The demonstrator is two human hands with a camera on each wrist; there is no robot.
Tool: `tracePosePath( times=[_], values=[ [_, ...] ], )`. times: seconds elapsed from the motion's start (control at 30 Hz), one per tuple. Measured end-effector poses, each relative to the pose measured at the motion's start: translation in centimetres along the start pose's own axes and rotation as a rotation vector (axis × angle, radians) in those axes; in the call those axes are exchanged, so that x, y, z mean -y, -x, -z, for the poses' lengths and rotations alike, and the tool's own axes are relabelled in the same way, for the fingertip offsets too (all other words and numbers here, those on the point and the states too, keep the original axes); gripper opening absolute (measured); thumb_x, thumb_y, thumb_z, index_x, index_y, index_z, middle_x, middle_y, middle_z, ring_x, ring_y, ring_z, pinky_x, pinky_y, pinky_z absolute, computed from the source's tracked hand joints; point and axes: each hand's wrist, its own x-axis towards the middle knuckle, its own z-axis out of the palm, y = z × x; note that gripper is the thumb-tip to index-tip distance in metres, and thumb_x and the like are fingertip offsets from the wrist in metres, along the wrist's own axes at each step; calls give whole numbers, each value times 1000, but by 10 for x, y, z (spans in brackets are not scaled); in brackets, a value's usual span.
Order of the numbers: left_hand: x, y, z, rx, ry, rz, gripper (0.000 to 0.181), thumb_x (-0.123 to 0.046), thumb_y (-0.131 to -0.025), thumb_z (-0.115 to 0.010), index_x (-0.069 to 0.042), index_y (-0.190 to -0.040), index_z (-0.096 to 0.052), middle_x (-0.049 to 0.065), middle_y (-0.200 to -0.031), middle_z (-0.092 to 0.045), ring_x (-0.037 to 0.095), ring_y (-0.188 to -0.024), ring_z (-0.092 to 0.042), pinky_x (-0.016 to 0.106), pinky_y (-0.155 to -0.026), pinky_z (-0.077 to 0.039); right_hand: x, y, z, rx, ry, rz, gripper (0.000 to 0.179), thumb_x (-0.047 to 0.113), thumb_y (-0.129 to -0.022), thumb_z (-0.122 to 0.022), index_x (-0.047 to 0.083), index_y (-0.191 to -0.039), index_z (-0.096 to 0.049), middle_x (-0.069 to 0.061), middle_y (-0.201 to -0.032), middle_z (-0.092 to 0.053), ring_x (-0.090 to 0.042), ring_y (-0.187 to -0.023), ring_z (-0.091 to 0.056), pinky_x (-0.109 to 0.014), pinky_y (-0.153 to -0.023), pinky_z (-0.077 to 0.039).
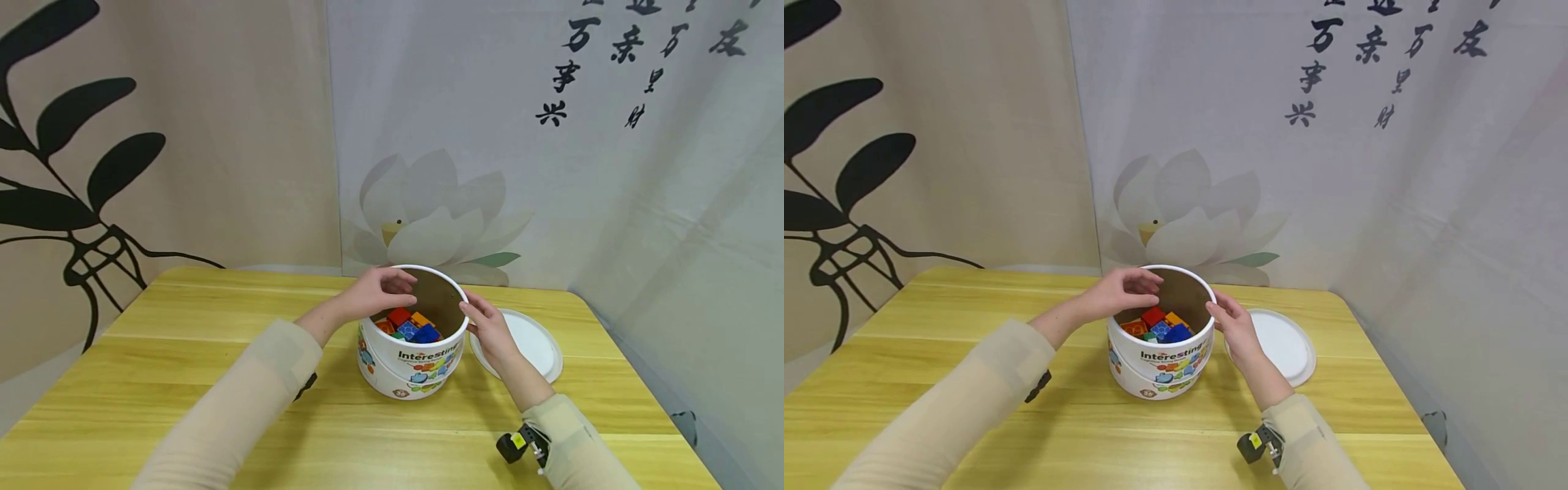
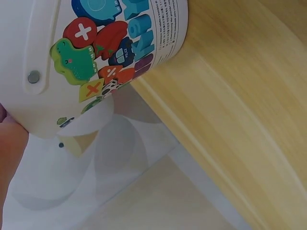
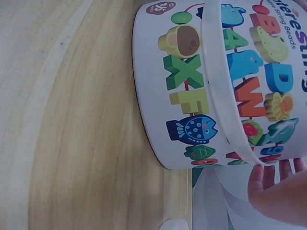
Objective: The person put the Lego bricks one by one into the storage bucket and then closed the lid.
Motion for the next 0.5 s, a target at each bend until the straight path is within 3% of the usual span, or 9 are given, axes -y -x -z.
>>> tracePosePath(
  times=[0.23, 0.5],
  values=[
    [3, -1, -3, 6, 15, -7, 35, -20, -86, -66, -6, -118, -60, 12, -111, -64, 21, -99, -59, 31, -88, -50, 3, 4, 6, 39, 60, -24, 48, 19, -97, -50, 2, -140, -39, -17, -143, -40, -21, -122, -44, -41, -103, -39],
    [-5, 5, 1, -35, 26, -1, 34, -23, -89, -63, -7, -119, -59, 12, -113, -63, 23, -101, -58, 34, -90, -49, 13, 3, 28, 113, 130, -56, 57, 35, -99, -43, 0, -143, -33, -21, -146, -35, -31, -129, -40, -27, -94, -46]
  ],
)
